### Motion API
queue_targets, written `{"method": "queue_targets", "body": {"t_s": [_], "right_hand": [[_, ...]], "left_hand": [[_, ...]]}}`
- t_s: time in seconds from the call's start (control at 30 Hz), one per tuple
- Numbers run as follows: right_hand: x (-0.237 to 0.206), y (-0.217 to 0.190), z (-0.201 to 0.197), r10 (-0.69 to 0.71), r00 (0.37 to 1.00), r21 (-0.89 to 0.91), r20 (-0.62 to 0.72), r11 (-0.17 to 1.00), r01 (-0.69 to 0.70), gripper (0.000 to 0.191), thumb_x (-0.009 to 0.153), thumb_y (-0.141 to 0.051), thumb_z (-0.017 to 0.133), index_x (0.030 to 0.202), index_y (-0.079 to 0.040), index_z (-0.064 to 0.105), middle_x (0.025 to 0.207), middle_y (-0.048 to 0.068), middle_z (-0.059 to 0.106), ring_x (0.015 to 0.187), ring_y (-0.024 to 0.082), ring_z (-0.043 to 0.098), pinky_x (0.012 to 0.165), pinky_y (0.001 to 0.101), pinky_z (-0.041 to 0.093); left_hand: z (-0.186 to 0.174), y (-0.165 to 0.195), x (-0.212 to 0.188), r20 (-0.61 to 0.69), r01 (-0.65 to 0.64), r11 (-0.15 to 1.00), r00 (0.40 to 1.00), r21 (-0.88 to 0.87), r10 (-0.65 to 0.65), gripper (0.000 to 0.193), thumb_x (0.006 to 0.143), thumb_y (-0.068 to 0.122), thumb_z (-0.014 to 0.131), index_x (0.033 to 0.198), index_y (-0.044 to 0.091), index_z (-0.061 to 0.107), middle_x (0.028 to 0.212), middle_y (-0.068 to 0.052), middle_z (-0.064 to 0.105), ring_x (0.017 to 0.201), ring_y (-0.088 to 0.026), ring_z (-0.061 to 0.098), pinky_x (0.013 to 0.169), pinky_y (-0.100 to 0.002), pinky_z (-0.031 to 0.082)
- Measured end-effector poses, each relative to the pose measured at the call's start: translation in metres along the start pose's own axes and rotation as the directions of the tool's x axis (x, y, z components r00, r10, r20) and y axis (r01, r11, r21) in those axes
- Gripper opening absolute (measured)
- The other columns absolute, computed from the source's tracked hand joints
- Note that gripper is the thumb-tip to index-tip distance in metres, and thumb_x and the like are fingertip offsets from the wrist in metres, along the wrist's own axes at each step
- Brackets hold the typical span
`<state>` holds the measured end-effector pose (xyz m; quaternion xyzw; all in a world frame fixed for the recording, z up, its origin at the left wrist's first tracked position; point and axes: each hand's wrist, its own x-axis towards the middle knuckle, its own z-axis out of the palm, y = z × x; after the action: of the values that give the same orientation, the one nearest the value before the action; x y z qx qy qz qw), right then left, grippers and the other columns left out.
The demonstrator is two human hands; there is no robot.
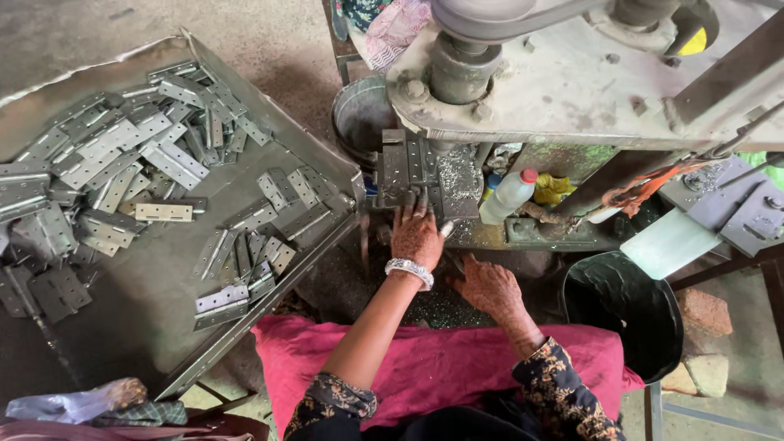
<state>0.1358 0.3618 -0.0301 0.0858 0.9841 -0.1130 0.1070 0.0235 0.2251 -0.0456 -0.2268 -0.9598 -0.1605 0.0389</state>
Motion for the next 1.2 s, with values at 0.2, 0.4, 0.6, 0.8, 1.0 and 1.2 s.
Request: {"method": "queue_targets", "body": {"t_s": [0.2,0.4,0.6,0.8,1.0,1.2], "right_hand": [[0.016,0.015,0.014,-0.02,1.0,0.05,-0.012,0.999,0.021,0.057,0.092,-0.054,0.062,0.125,-0.009,0.054,0.099,0.023,0.074,0.101,0.043,0.07,0.088,0.056,0.053],[0.009,0.043,0.099,-0.039,0.995,-0.057,-0.093,0.998,0.033,0.05,0.097,-0.049,0.06,0.12,-0.005,0.059,0.096,0.021,0.074,0.089,0.04,0.072,0.076,0.053,0.057],[0.012,0.048,0.119,0.153,0.988,0.234,-0.023,0.962,-0.143,0.047,0.09,-0.054,0.067,0.103,-0.009,0.066,0.096,0.021,0.073,0.09,0.043,0.07,0.075,0.0553,0.057],[0.018,0.051,0.105,0.035,0.982,0.007,-0.186,0.999,-0.034,0.038,0.101,-0.046,0.055,0.109,-0.01,0.06,0.098,0.017,0.073,0.086,0.038,0.074,0.072,0.0512,0.059],[0.008,0.049,0.117,0.078,0.989,0.23,-0.126,0.972,-0.047,0.044,0.088,-0.051,0.069,0.099,-0.008,0.064,0.094,0.021,0.073,0.091,0.043,0.07,0.074,0.0571,0.056],[0.02,0.054,0.107,0.003,0.983,0.066,-0.182,0.998,0.009,0.04,0.096,-0.043,0.06,0.115,-0.007,0.059,0.1,0.021,0.072,0.09,0.041,0.072,0.073,0.0538,0.058]], "left_hand": [[-0.008,-0.003,0.022,0.03,0.045,0.985,0.998,0.165,-0.05,0.054,0.105,0.045,0.043,0.141,0.006,0.056,0.167,-0.007,0.031,0.158,-0.031,0.021,0.128,-0.049,0.008],[-0.017,-0.002,0.044,0.163,0.048,0.952,0.981,0.302,-0.101,0.053,0.109,0.041,0.04,0.144,0.005,0.057,0.164,-0.01,0.035,0.154,-0.03,0.025,0.129,-0.051,-0.002],[-0.014,0.0,0.036,0.073,0.04,0.957,0.995,0.289,-0.063,0.045,0.107,0.034,0.044,0.14,0.008,0.061,0.166,-0.008,0.034,0.154,-0.03,0.026,0.129,-0.053,0.0],[0.002,-0.004,0.055,-0.049,0.099,0.953,0.995,0.287,-0.088,0.05,0.106,0.036,0.044,0.144,0.008,0.06,0.165,-0.008,0.038,0.154,-0.031,0.026,0.128,-0.054,0.002],[-0.004,-0.004,0.053,0.027,0.062,0.965,0.997,0.255,-0.071,0.048,0.107,0.029,0.038,0.149,0.013,0.056,0.165,-0.006,0.033,0.156,-0.031,0.021,0.128,-0.059,-0.003],[-0.026,-0.004,0.067,0.164,0.077,0.923,0.975,0.376,-0.148,0.046,0.107,0.025,0.037,0.147,0.012,0.055,0.169,-0.005,0.027,0.159,-0.031,0.016,0.124,-0.061,-0.008]]}}
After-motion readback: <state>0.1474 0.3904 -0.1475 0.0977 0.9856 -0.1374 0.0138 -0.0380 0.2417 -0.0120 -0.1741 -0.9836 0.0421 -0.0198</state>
